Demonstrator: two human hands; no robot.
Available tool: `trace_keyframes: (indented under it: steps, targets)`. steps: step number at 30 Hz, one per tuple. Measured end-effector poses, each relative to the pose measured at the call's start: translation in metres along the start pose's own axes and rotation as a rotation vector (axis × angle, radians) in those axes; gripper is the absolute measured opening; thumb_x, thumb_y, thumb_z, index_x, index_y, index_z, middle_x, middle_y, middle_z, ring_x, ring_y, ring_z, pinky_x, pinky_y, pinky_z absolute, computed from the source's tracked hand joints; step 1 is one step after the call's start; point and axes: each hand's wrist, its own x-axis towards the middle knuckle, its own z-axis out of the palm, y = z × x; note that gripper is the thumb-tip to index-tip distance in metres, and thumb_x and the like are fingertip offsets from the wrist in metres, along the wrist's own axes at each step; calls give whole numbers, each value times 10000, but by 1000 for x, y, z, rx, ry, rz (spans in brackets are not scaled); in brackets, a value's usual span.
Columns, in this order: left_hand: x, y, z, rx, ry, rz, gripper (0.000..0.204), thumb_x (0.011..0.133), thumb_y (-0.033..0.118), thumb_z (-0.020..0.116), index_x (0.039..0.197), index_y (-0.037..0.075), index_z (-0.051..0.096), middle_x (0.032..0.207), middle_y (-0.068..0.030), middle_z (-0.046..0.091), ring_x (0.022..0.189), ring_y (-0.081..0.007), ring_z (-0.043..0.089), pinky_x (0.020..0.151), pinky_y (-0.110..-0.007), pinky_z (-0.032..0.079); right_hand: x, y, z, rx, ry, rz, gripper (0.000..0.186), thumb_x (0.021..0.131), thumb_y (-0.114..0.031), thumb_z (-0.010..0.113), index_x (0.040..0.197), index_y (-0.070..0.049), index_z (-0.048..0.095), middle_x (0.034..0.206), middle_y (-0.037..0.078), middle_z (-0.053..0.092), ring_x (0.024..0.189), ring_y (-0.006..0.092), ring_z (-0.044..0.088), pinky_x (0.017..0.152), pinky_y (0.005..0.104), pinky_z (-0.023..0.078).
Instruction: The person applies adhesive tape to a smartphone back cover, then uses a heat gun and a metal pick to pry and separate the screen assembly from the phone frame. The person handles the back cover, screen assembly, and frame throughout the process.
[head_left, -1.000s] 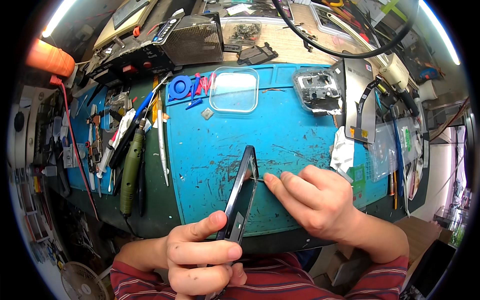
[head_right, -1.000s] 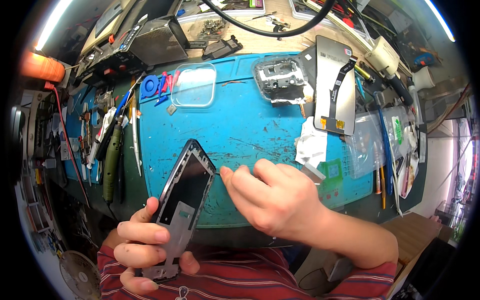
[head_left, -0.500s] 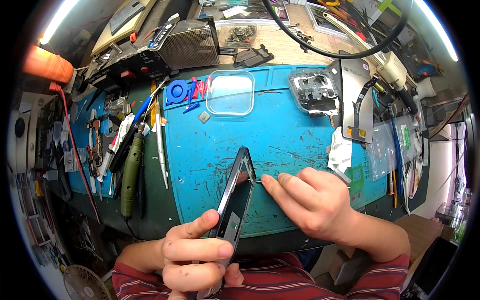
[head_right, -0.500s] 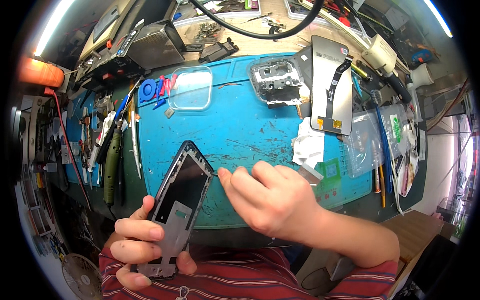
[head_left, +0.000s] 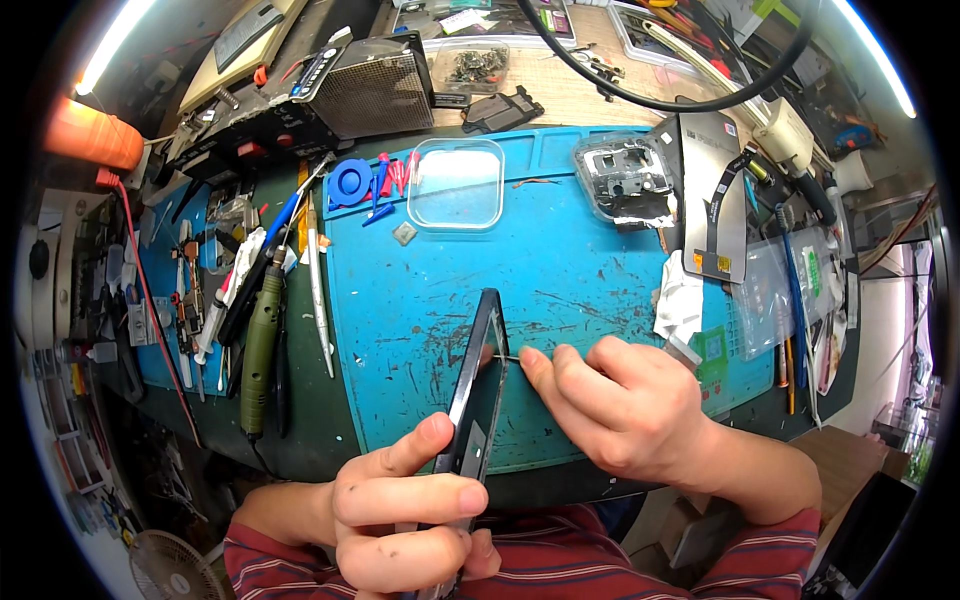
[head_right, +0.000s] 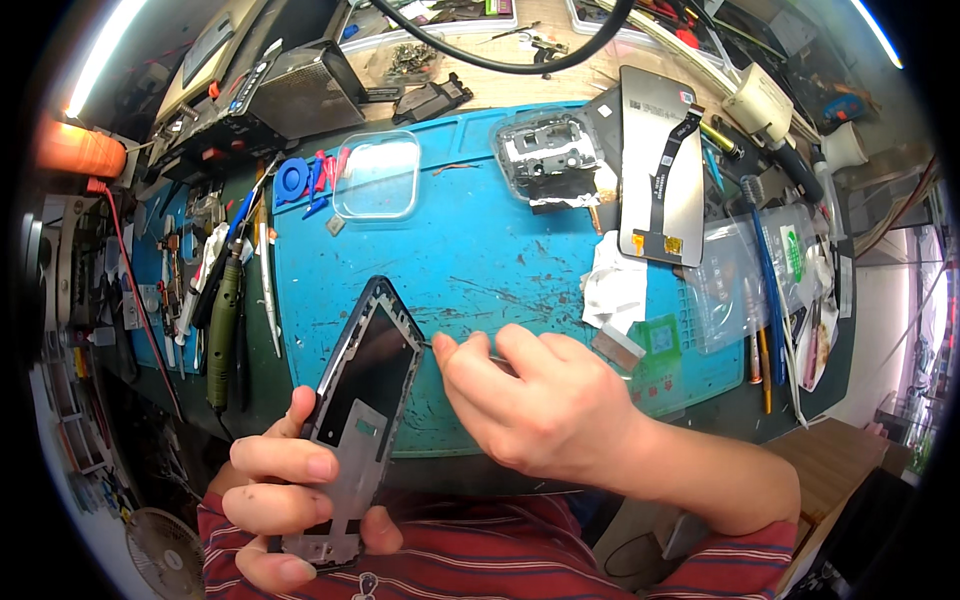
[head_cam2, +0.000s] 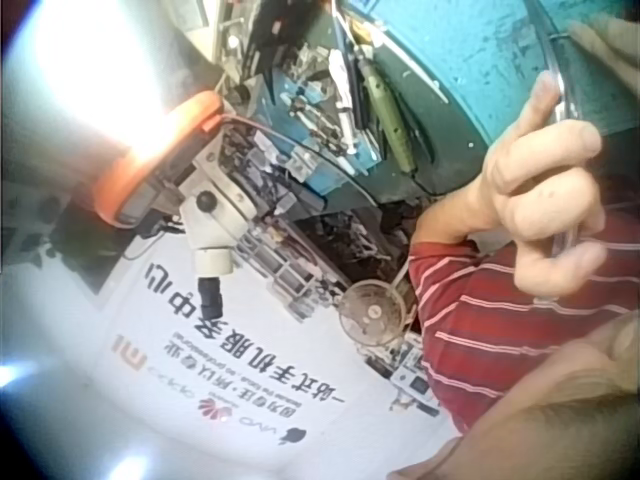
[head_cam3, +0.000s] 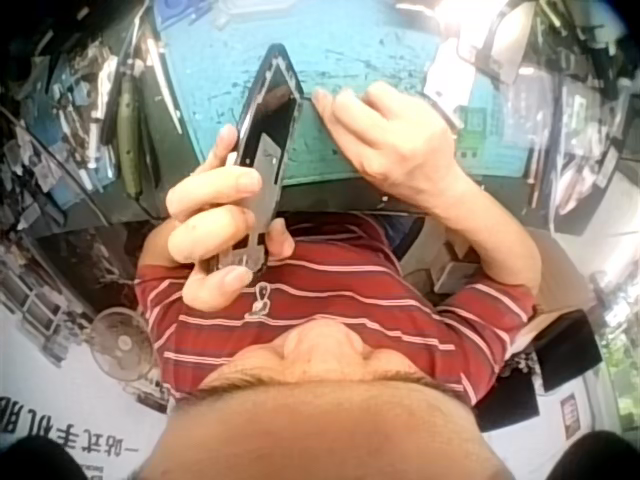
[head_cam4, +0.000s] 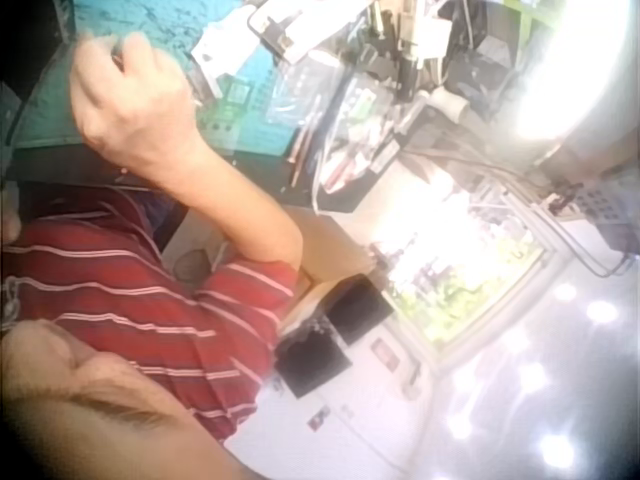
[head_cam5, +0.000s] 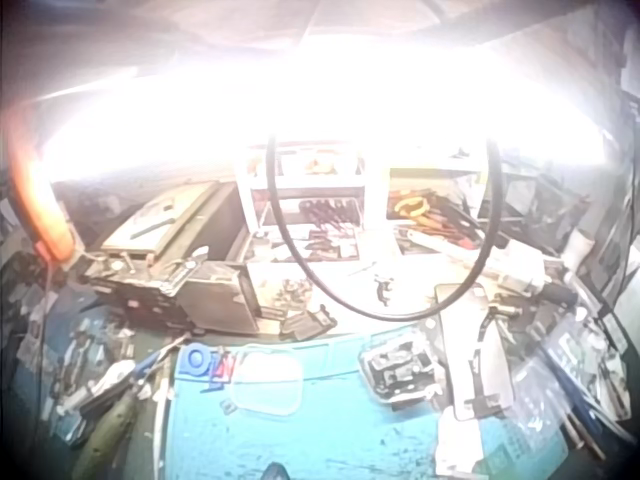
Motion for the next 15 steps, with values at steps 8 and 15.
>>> trace_keyframes:
  steps: [8, 15]
  targets:
    - [7, 1, 1, -10, 29, -30, 240, 915, 20, 750, 792, 46, 546, 966, -29, 528, 1018, -266, 673, 1106, -625, 508, 0, 1, 1, 0, 12, -30, 336, 703, -52, 778, 1034, 2, 791, 866, 11, 596, 614, 103, 489, 451, 250, 374]
    - [5, -2, 4, -25, 35, 10, 212, 925, 2, 735, 842, 49, 545, 978, -31, 526, 1018, -271, 673, 1122, -636, 486, 0, 0, 3, -16, 23, -39, 312, 714, -51, 783, 1021, 3, 789, 855, 9, 585, 610, 103, 483, 448, 250, 368]
